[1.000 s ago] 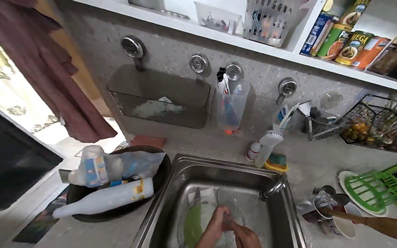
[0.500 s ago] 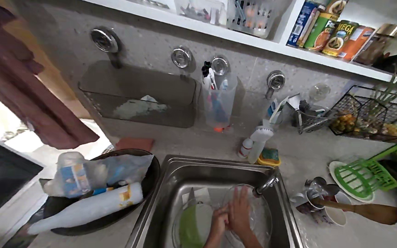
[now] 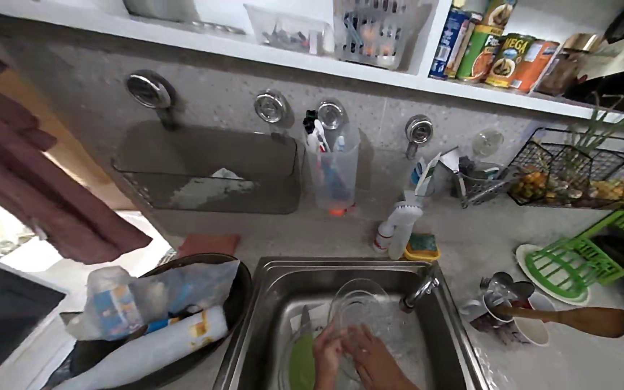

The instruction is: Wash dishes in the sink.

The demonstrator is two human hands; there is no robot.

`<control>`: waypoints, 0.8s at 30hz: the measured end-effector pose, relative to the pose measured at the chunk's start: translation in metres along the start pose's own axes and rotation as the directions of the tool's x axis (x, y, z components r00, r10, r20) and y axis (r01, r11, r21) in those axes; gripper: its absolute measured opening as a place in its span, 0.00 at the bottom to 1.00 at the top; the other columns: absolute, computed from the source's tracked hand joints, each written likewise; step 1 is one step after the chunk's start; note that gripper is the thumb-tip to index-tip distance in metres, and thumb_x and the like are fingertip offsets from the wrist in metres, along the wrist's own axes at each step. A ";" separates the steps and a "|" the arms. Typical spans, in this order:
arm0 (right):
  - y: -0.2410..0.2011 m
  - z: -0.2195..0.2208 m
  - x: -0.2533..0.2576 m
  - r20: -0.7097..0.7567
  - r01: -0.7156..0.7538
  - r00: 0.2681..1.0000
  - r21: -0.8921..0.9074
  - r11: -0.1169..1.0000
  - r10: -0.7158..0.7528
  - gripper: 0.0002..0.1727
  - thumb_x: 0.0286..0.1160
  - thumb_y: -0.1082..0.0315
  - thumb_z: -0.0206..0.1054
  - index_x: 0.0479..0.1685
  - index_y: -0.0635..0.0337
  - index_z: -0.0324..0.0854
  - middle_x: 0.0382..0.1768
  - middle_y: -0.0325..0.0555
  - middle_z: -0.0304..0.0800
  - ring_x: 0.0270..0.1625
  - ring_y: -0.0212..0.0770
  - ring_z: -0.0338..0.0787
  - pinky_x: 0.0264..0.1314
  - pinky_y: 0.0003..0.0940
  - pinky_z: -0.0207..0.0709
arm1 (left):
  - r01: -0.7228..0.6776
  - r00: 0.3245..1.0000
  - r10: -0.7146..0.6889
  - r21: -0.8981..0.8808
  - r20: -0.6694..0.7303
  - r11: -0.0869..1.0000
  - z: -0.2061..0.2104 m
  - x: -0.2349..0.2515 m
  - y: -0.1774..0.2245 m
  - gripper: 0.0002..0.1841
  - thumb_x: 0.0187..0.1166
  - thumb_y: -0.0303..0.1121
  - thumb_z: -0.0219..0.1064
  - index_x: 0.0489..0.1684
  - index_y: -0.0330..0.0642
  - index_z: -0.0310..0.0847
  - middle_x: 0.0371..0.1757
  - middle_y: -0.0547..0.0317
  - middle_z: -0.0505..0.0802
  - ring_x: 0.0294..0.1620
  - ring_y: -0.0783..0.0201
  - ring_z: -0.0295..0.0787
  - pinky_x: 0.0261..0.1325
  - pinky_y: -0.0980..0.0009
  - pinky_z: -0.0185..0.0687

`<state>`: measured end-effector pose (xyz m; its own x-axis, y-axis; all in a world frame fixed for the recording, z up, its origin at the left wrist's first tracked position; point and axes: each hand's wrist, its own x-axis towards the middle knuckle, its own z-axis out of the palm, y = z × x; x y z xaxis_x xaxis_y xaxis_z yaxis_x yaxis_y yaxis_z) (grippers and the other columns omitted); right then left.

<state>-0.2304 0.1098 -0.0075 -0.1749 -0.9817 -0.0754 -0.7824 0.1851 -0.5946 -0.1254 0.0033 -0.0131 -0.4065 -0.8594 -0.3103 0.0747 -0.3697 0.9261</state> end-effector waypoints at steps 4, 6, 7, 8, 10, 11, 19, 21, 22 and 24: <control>0.013 -0.008 -0.020 0.111 -0.117 0.985 -0.153 0.981 0.135 0.26 0.88 0.67 0.54 0.84 0.54 0.73 0.86 0.55 0.69 0.91 0.62 0.61 0.90 0.64 0.51 | -0.011 0.998 0.006 -0.079 -0.058 0.997 -0.016 0.000 0.014 0.27 0.77 0.16 0.42 0.79 0.22 0.65 0.42 0.46 0.95 0.26 0.68 0.90 0.30 0.73 0.86; 0.010 -0.003 -0.021 0.043 -0.075 0.996 -0.167 0.983 0.084 0.24 0.84 0.68 0.58 0.78 0.57 0.79 0.82 0.56 0.76 0.88 0.64 0.67 0.87 0.67 0.55 | -0.025 0.998 0.018 -0.105 -0.068 0.994 -0.012 -0.001 0.014 0.27 0.77 0.16 0.41 0.78 0.21 0.65 0.44 0.43 0.95 0.27 0.66 0.92 0.32 0.72 0.88; 0.002 0.004 -0.021 -0.017 -0.014 1.000 -0.111 0.994 0.012 0.22 0.82 0.69 0.60 0.73 0.61 0.83 0.77 0.60 0.80 0.83 0.65 0.74 0.83 0.67 0.62 | -0.029 0.998 0.023 -0.107 -0.062 0.994 -0.010 -0.003 0.013 0.27 0.77 0.17 0.41 0.78 0.21 0.65 0.45 0.42 0.95 0.28 0.65 0.92 0.34 0.72 0.88; -0.007 0.009 -0.022 -0.061 0.031 0.998 -0.046 0.998 -0.033 0.21 0.81 0.68 0.62 0.70 0.65 0.84 0.72 0.63 0.83 0.77 0.66 0.79 0.79 0.65 0.67 | -0.034 0.998 0.028 -0.106 -0.055 0.994 -0.007 -0.003 0.011 0.27 0.76 0.17 0.42 0.77 0.21 0.66 0.47 0.41 0.95 0.30 0.64 0.93 0.36 0.71 0.89; -0.022 0.007 -0.022 -0.067 -0.045 0.997 -0.021 0.999 0.044 0.25 0.84 0.55 0.62 0.70 0.64 0.85 0.70 0.63 0.84 0.74 0.64 0.82 0.79 0.62 0.69 | -0.040 0.999 0.038 -0.106 -0.023 0.994 -0.007 -0.001 0.010 0.27 0.76 0.18 0.42 0.77 0.22 0.66 0.49 0.39 0.94 0.34 0.61 0.94 0.39 0.67 0.90; -0.023 0.002 -0.023 -0.047 -0.146 0.988 -0.045 0.988 0.144 0.28 0.84 0.48 0.61 0.71 0.59 0.85 0.71 0.62 0.84 0.75 0.63 0.80 0.81 0.63 0.64 | -0.054 0.998 0.054 -0.108 -0.012 0.993 -0.010 0.002 0.008 0.27 0.75 0.18 0.42 0.76 0.21 0.67 0.50 0.39 0.94 0.34 0.60 0.95 0.39 0.67 0.91; -0.024 0.009 -0.035 -0.059 -0.267 0.959 0.140 0.953 0.278 0.26 0.88 0.47 0.54 0.72 0.48 0.86 0.64 0.70 0.83 0.69 0.72 0.78 0.75 0.70 0.65 | -0.080 0.996 0.083 -0.117 0.020 0.990 -0.012 0.001 0.003 0.27 0.72 0.20 0.44 0.73 0.20 0.71 0.50 0.41 0.95 0.34 0.60 0.96 0.38 0.67 0.92; -0.015 0.008 -0.040 -0.159 -0.369 0.909 0.122 0.921 0.385 0.26 0.82 0.47 0.64 0.71 0.50 0.87 0.66 0.73 0.81 0.70 0.74 0.78 0.73 0.72 0.66 | -0.085 0.996 0.089 -0.112 0.027 0.990 -0.014 0.000 0.003 0.28 0.71 0.20 0.45 0.72 0.21 0.71 0.52 0.41 0.95 0.35 0.60 0.96 0.38 0.67 0.92; -0.007 0.010 -0.044 -0.239 -0.423 0.854 0.199 0.884 0.462 0.30 0.76 0.50 0.70 0.71 0.61 0.84 0.70 0.77 0.77 0.73 0.76 0.77 0.75 0.71 0.66 | -0.080 0.996 0.084 -0.121 0.030 0.989 -0.014 0.000 0.004 0.28 0.70 0.20 0.45 0.73 0.21 0.71 0.53 0.40 0.95 0.37 0.59 0.96 0.39 0.66 0.92; 0.009 0.017 -0.047 -0.304 -0.397 0.707 0.576 0.715 0.638 0.41 0.71 0.62 0.76 0.79 0.79 0.64 0.78 0.78 0.67 0.75 0.68 0.77 0.75 0.57 0.75 | -0.068 0.997 0.072 -0.168 0.019 0.983 -0.011 0.002 0.005 0.29 0.70 0.20 0.45 0.75 0.21 0.69 0.52 0.40 0.95 0.37 0.58 0.97 0.39 0.65 0.93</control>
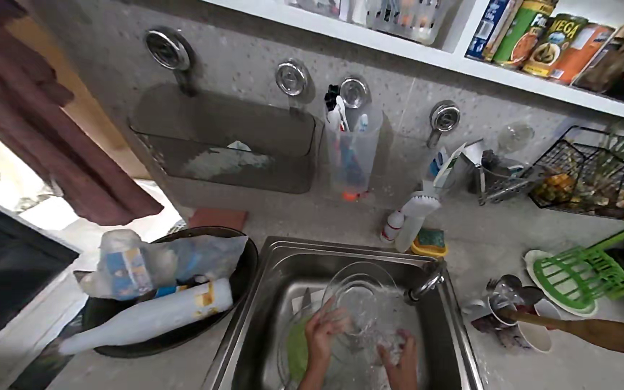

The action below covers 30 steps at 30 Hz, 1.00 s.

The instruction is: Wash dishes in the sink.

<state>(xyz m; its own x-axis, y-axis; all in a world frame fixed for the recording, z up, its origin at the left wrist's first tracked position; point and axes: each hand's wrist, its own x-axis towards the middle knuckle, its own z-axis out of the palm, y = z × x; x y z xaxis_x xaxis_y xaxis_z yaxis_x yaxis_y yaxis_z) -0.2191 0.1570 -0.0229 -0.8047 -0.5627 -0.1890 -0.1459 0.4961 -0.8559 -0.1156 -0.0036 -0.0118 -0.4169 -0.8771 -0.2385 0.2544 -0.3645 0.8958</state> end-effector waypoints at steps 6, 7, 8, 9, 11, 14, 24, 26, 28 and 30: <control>-0.003 0.026 0.011 0.446 -0.474 0.881 0.830 0.295 0.160 0.21 0.94 0.65 0.42 0.74 0.67 0.67 0.58 0.58 0.90 0.56 0.52 0.95 0.62 0.45 0.89 | -0.009 1.000 0.006 -0.172 -0.017 0.985 0.012 -0.007 -0.026 0.28 0.76 0.22 0.38 0.76 0.20 0.64 0.46 0.45 0.97 0.38 0.57 0.98 0.44 0.62 0.95; -0.006 0.028 0.011 0.462 -0.496 0.868 0.818 0.290 0.184 0.19 0.94 0.68 0.43 0.72 0.69 0.69 0.56 0.58 0.91 0.55 0.51 0.95 0.61 0.43 0.89 | -0.031 0.999 0.028 -0.171 -0.021 0.985 0.012 -0.007 -0.027 0.27 0.76 0.22 0.39 0.75 0.19 0.65 0.45 0.46 0.97 0.38 0.58 0.98 0.43 0.63 0.95; -0.008 0.030 0.011 0.465 -0.514 0.857 0.797 0.318 0.221 0.18 0.93 0.70 0.45 0.70 0.70 0.71 0.53 0.56 0.92 0.52 0.49 0.96 0.59 0.40 0.90 | -0.056 0.998 0.054 -0.161 -0.017 0.985 0.010 -0.007 -0.027 0.27 0.76 0.22 0.40 0.74 0.18 0.66 0.45 0.46 0.97 0.38 0.58 0.98 0.44 0.63 0.95; -0.009 0.031 0.011 0.465 -0.531 0.846 0.772 0.350 0.260 0.16 0.93 0.70 0.47 0.67 0.70 0.72 0.50 0.54 0.93 0.49 0.46 0.96 0.56 0.38 0.91 | -0.086 0.996 0.086 -0.149 -0.011 0.985 0.008 -0.006 -0.027 0.27 0.74 0.23 0.42 0.73 0.17 0.67 0.46 0.47 0.97 0.38 0.59 0.98 0.44 0.64 0.95; -0.013 0.033 0.012 0.472 -0.577 0.816 0.697 0.425 0.334 0.13 0.93 0.67 0.51 0.57 0.67 0.76 0.38 0.46 0.92 0.37 0.38 0.94 0.44 0.31 0.91 | -0.143 0.990 0.144 -0.119 0.002 0.983 0.003 -0.005 -0.027 0.27 0.74 0.24 0.45 0.71 0.17 0.68 0.48 0.48 0.97 0.39 0.61 0.98 0.44 0.66 0.95; -0.012 0.038 0.014 0.433 -0.610 0.792 0.557 0.563 0.430 0.19 0.93 0.58 0.54 0.30 0.57 0.74 0.14 0.34 0.76 0.14 0.29 0.76 0.21 0.24 0.76 | -0.154 0.988 0.152 -0.100 -0.031 0.983 0.000 -0.001 -0.027 0.27 0.73 0.23 0.44 0.72 0.17 0.68 0.48 0.47 0.97 0.39 0.61 0.98 0.43 0.66 0.94; -0.010 -0.003 0.040 0.419 -0.435 0.884 0.571 0.696 0.208 0.26 0.93 0.70 0.43 0.87 0.61 0.55 0.58 0.62 0.90 0.50 0.54 0.96 0.47 0.48 0.91 | 0.338 0.936 -0.347 -0.135 -0.051 0.931 -0.010 0.005 -0.018 0.24 0.92 0.29 0.36 0.80 0.29 0.65 0.49 0.37 0.93 0.40 0.50 0.95 0.45 0.57 0.91; -0.010 -0.011 0.035 0.379 -0.401 0.901 0.544 0.737 0.210 0.25 0.92 0.73 0.43 0.86 0.63 0.56 0.53 0.62 0.92 0.45 0.54 0.96 0.43 0.47 0.91 | 0.391 0.918 -0.394 -0.071 -0.044 0.918 -0.004 0.007 -0.023 0.22 0.95 0.31 0.42 0.80 0.31 0.66 0.55 0.35 0.91 0.44 0.49 0.95 0.48 0.56 0.91; -0.008 -0.019 0.025 0.321 -0.364 0.923 0.542 0.757 0.214 0.26 0.91 0.74 0.43 0.87 0.65 0.54 0.54 0.64 0.91 0.47 0.56 0.96 0.46 0.50 0.91 | 0.339 0.941 -0.336 0.111 -0.049 0.934 0.001 0.012 -0.030 0.20 0.91 0.30 0.56 0.77 0.27 0.70 0.59 0.31 0.88 0.48 0.48 0.93 0.52 0.56 0.91; -0.008 -0.025 0.013 0.262 -0.331 0.940 0.542 0.773 0.218 0.26 0.91 0.75 0.43 0.87 0.65 0.54 0.55 0.65 0.91 0.48 0.57 0.96 0.47 0.52 0.91 | 0.181 0.980 -0.197 0.477 -0.018 0.860 0.003 0.028 -0.036 0.22 0.83 0.36 0.69 0.69 0.27 0.79 0.50 0.34 0.91 0.42 0.50 0.94 0.48 0.55 0.92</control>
<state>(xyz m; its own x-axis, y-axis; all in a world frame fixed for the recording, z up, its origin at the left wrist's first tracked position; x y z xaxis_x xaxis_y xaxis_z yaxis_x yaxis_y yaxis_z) -0.2428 0.1623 -0.0066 -0.6375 -0.5940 -0.4908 0.4651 0.2113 -0.8597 -0.1388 -0.0139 -0.0497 -0.4434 -0.7936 -0.4167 -0.2726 -0.3235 0.9061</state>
